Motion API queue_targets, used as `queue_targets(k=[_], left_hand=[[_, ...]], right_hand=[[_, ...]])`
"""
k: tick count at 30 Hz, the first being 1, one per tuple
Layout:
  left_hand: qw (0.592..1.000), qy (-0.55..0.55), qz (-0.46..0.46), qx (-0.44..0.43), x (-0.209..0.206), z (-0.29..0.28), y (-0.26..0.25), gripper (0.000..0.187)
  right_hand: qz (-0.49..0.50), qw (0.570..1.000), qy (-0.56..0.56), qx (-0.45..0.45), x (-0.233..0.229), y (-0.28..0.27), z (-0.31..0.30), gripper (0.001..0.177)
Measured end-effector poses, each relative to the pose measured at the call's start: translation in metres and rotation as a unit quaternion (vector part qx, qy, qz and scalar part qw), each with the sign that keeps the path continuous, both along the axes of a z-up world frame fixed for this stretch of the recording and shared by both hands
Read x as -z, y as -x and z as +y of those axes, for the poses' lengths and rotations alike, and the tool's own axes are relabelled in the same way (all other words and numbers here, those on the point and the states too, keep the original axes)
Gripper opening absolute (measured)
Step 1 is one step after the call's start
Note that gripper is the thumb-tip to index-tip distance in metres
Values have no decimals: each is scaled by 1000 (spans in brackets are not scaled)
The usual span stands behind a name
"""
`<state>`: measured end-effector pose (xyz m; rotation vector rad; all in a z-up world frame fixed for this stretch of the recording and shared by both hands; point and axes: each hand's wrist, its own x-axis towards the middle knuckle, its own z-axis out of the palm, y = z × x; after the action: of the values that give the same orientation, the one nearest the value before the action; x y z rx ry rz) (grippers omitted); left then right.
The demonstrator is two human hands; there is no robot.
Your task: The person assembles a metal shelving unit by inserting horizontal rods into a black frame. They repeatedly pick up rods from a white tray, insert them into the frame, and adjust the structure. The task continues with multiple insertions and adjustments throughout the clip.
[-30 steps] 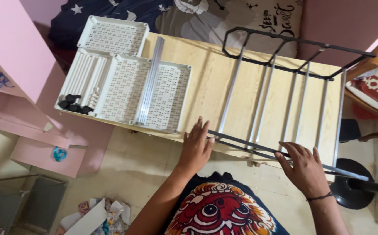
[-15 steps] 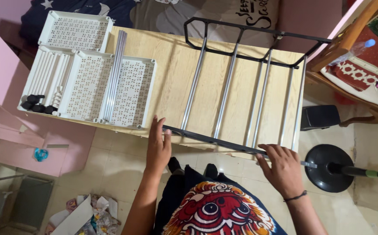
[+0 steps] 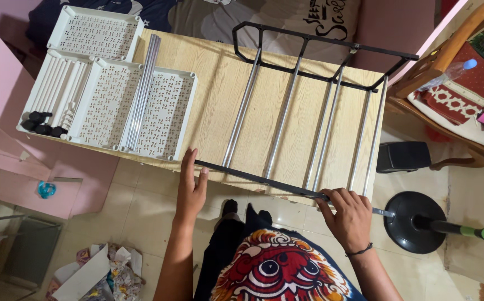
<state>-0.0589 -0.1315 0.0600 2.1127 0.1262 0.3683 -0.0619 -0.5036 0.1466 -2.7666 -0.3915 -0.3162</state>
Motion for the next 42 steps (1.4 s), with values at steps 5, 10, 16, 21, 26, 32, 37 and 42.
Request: queue_targets(k=[5, 10, 16, 21, 26, 32, 37, 42], left_hand=[[999, 44, -2, -30, 21, 9, 0, 60], [993, 110, 34, -19, 48, 23, -5, 52], [982, 98, 161, -20, 85, 38, -6, 45], [959, 178, 219, 23, 88, 40, 7, 34], [936, 323, 105, 90, 41, 26, 27, 24], [897, 418, 62, 127, -25, 16, 29, 16], [909, 396, 25, 127, -70, 8, 24, 25], [916, 383, 6, 118, -118, 5, 6, 28]], right_hand=[[-9, 1000, 3, 1, 5, 0, 0, 19], [-11, 1000, -3, 15, 6, 1, 3, 21], [9, 1000, -10, 23, -10, 4, -2, 24], [-7, 999, 23, 31, -46, 5, -11, 24], [-42, 998, 45, 33, -90, -8, -29, 24], [-148, 987, 68, 2, -136, -38, -57, 21], [-124, 989, -76, -5, -160, -64, -58, 25], [-188, 974, 107, -63, -188, -59, -42, 50]])
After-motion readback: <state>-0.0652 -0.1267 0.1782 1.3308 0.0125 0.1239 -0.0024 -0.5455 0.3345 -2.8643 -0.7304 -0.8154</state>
